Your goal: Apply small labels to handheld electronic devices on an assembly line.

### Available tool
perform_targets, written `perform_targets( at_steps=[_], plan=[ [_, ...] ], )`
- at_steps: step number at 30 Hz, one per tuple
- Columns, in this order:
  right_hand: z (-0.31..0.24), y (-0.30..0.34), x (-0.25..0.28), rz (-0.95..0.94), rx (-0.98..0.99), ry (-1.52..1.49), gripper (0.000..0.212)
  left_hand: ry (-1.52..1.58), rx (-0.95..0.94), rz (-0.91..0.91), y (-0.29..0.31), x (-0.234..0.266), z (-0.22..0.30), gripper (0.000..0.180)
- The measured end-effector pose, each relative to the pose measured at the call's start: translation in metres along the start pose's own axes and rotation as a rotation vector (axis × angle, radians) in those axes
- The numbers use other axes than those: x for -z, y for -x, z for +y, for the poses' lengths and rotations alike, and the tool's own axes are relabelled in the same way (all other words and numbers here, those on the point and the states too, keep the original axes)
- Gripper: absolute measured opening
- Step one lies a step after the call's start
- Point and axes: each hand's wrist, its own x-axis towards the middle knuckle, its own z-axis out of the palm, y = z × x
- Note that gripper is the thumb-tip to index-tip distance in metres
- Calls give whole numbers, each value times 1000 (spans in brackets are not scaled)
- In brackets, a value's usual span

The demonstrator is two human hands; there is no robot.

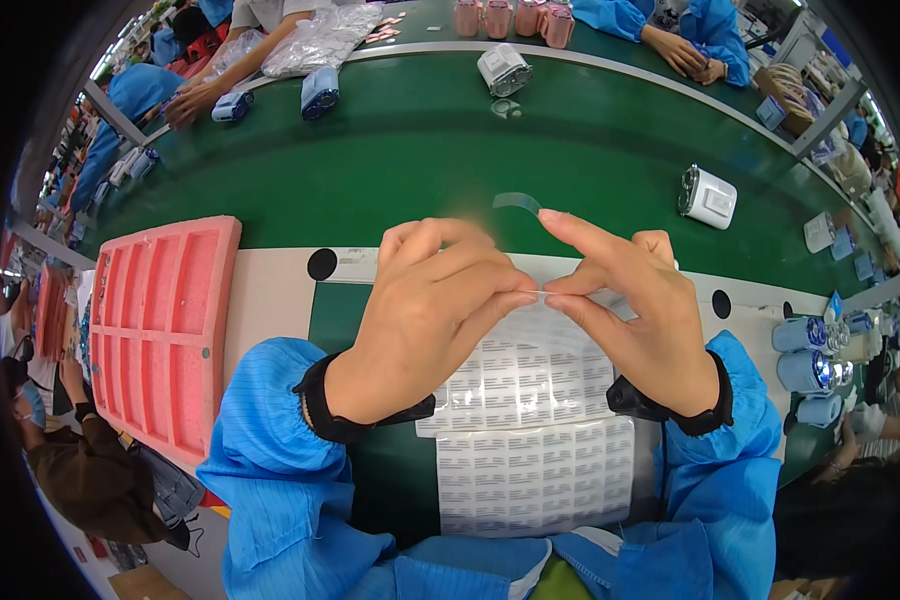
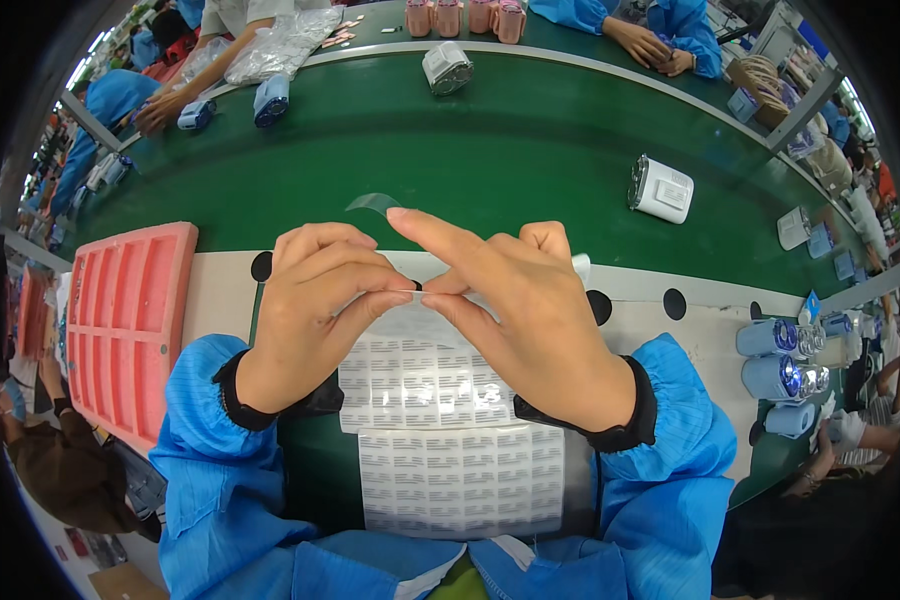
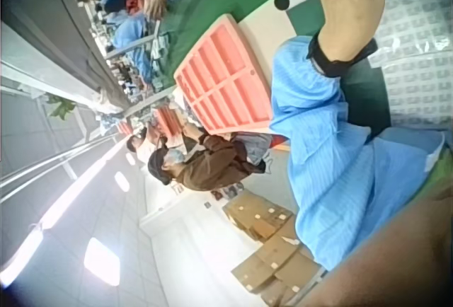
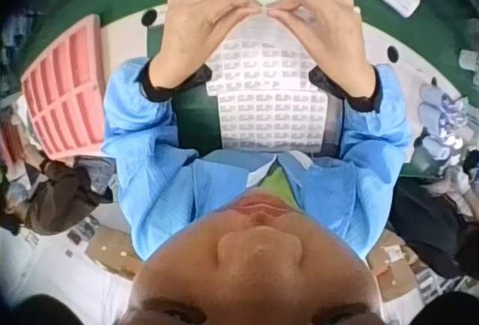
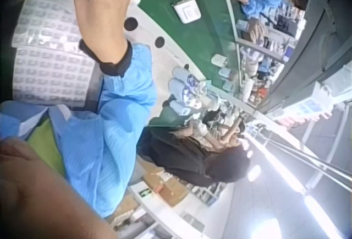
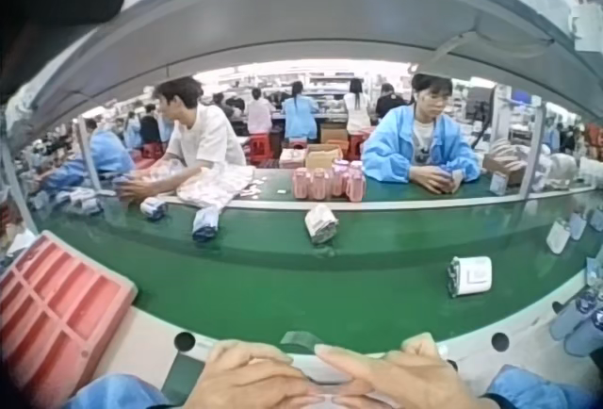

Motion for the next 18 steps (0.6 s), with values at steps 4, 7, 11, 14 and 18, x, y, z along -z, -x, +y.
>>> perform_targets(
  at_steps=[4,7,11,14,18],
  plan=[
    [-1,-1,-2,22,-24,-20,60,56,5,-10,0,0,-4,9],
    [0,-2,-1,17,-69,-54,63,66,65,-70,-3,7,-1,9],
    [7,-5,1,104,-176,-253,65,336,229,-53,-4,14,-9,10],
    [11,-6,-5,203,-95,-213,65,451,351,-75,-4,16,-5,10],
    [8,-7,-9,284,-26,-115,64,529,424,-80,-5,15,-3,12]
  ],
)
